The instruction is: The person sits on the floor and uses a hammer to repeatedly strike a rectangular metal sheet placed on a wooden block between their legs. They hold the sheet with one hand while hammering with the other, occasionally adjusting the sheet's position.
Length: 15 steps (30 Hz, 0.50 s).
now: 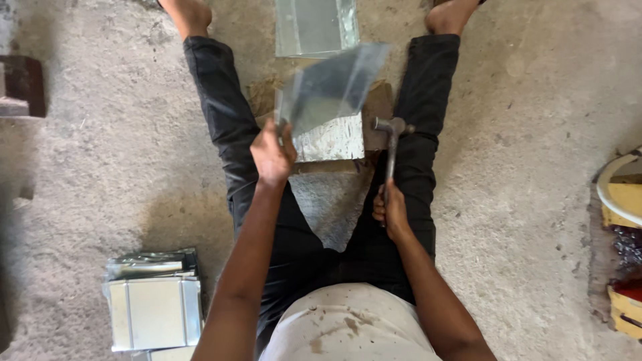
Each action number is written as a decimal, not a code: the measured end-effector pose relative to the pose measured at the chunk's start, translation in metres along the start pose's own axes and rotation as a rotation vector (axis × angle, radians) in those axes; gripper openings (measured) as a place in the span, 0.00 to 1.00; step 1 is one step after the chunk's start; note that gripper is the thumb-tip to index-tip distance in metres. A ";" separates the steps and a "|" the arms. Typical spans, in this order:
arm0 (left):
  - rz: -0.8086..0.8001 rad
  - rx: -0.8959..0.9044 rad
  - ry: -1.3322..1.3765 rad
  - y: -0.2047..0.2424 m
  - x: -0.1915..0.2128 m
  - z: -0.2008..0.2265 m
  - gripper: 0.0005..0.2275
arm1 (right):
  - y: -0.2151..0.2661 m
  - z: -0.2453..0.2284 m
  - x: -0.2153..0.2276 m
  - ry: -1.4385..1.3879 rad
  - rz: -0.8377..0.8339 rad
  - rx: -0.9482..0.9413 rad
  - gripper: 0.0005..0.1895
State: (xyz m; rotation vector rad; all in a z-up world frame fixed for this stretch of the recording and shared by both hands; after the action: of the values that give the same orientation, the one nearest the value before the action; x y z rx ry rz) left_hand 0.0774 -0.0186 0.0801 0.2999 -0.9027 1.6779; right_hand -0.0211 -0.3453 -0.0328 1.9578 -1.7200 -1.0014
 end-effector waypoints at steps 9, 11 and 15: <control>-0.006 -0.304 0.069 -0.012 0.024 -0.004 0.04 | -0.006 0.001 -0.004 -0.187 -0.092 0.037 0.36; -0.029 -0.258 0.011 -0.008 0.019 -0.021 0.02 | -0.003 0.003 -0.001 -0.201 -0.113 0.045 0.39; -0.129 -0.159 -0.303 -0.009 0.005 -0.058 0.07 | -0.009 0.006 0.000 -0.228 -0.115 0.048 0.41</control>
State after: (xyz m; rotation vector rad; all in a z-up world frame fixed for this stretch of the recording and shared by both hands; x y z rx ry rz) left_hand 0.0987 0.0259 0.0474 0.5025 -1.2089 1.4543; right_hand -0.0185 -0.3418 -0.0430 2.0601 -1.7798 -1.2791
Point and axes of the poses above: each hand's wrist, its own y-axis away from the middle knuckle, its own x-axis out of the back of the hand, z = x × y, the point moved 6 cm from there along -y, towards the middle knuckle, and after that the axes turned 15 degrees about -z, right-handed, at the moved point
